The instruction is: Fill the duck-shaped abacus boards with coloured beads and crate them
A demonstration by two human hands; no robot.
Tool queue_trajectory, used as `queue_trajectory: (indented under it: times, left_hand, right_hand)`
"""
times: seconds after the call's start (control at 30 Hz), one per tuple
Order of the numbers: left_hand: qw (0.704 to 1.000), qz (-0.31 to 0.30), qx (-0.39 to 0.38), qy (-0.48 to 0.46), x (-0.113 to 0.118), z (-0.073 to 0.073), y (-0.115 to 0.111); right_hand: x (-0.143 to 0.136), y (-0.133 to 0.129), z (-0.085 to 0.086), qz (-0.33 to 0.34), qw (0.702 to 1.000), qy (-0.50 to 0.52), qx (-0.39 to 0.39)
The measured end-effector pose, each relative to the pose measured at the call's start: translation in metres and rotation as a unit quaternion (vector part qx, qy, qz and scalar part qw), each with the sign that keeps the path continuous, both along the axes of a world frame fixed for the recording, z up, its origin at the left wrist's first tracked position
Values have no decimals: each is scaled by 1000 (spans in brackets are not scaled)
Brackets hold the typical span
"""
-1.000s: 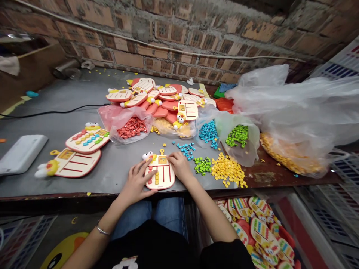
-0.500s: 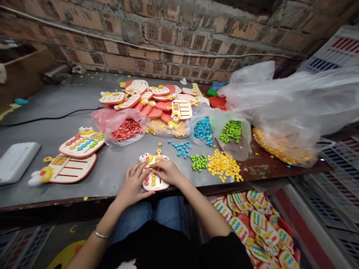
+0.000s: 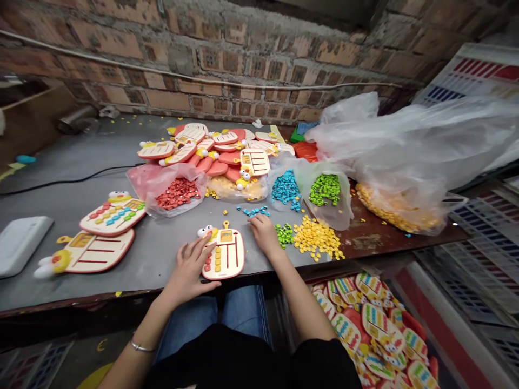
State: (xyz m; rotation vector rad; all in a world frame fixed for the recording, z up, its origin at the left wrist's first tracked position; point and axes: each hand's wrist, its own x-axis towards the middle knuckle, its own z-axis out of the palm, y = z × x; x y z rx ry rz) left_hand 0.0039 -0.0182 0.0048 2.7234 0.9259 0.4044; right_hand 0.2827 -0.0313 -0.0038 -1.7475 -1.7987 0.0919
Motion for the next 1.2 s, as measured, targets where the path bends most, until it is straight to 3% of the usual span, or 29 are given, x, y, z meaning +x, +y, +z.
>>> queue_trajectory:
  times: [0.23, 0.33, 0.47, 0.6, 0.8, 1.0, 1.13, 1.2]
  left_hand:
    - [1000, -9, 4, 0, 18, -2, 0]
    - [1000, -5, 6, -4, 20, -4, 1]
    - [1000, -7, 9, -7, 20, -5, 1]
    - [1000, -7, 4, -7, 20, -4, 0]
    - [1000, -9, -5, -10, 20, -5, 1]
    - [1000, -16, -6, -18, 18, -8, 2]
    - [1000, -17, -1, -23, 17, -9, 3]
    - [1000, -18, 2, -24, 17, -10, 3]
  right_hand:
    - [-29, -7, 13, 70, 991, 108, 37]
    - [-38, 0, 7, 105, 990, 90, 21]
    - [-38, 5, -2, 90, 996, 28, 5]
    - [-31, 0, 2, 104, 994, -1, -33]
    - [-27, -9, 10, 180, 978, 45, -95]
    - [-49, -18, -3, 181, 971, 151, -38]
    - [-51, -29, 6, 277, 943, 171, -72]
    - [-41, -34, 12, 272, 937, 204, -77]
